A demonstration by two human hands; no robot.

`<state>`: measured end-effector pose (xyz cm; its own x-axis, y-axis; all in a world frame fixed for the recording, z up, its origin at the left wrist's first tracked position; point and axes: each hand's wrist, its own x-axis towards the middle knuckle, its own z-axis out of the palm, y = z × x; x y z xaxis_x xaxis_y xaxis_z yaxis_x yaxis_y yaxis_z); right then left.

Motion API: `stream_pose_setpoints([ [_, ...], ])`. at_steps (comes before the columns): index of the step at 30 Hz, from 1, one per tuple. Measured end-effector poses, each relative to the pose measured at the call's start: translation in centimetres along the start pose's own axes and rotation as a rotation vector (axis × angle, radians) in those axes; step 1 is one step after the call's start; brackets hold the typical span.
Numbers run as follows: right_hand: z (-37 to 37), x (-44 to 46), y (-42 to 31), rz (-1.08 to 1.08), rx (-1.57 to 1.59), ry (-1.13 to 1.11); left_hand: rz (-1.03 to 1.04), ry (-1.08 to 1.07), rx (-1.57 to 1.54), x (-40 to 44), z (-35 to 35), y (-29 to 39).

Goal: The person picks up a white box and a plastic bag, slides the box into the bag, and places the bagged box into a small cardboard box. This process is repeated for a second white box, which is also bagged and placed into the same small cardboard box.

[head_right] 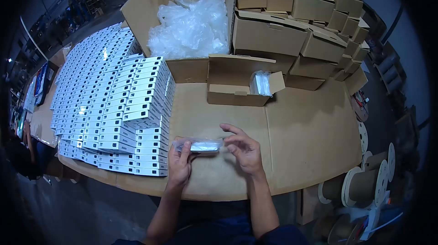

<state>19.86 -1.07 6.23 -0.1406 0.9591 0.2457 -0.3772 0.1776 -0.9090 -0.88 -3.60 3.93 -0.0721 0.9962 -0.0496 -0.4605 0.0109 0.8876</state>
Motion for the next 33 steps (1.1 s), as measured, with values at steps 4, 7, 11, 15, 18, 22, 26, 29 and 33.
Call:
stream_pose_setpoints([
  [4, 1.0, 0.0, -0.2, -0.056, -0.466, -0.308, -0.01, -0.001, -0.033, 0.0, 0.5, -0.4],
  [7, 1.4, -0.3, 1.0, 0.033, -0.46, -0.225, 0.013, -0.021, 0.067, -0.1, 0.4, -0.9],
  [11, 1.6, 0.3, 0.2, 0.025, -0.486, -0.16, -0.128, 0.039, -0.195, 0.3, 0.0, -0.8],
  [15, 1.1, 0.8, -0.3, 0.048, -0.542, -0.205, -0.183, 0.027, -0.184, 0.3, -0.1, -0.5],
  [18, 1.0, 1.1, -1.1, 0.083, -0.553, -0.235, -0.211, -0.01, -0.211, 0.4, -0.2, -0.2],
  [22, 0.4, 1.1, -0.9, 0.077, -0.536, -0.204, -0.199, -0.08, -0.235, 0.6, 0.2, 1.2],
  [26, -0.1, 1.4, -1.0, 0.084, -0.465, -0.227, 0.06, -0.211, 0.022, 0.2, 1.4, 3.2],
  [29, 0.3, 1.6, -1.7, 0.046, -0.516, -0.261, 0.19, -0.343, 0.258, 0.3, 1.0, 3.1],
  [33, 1.1, 1.3, -2.4, 0.001, -0.589, -0.255, 0.251, -0.351, 0.443, 0.2, 1.1, 3.7],
])
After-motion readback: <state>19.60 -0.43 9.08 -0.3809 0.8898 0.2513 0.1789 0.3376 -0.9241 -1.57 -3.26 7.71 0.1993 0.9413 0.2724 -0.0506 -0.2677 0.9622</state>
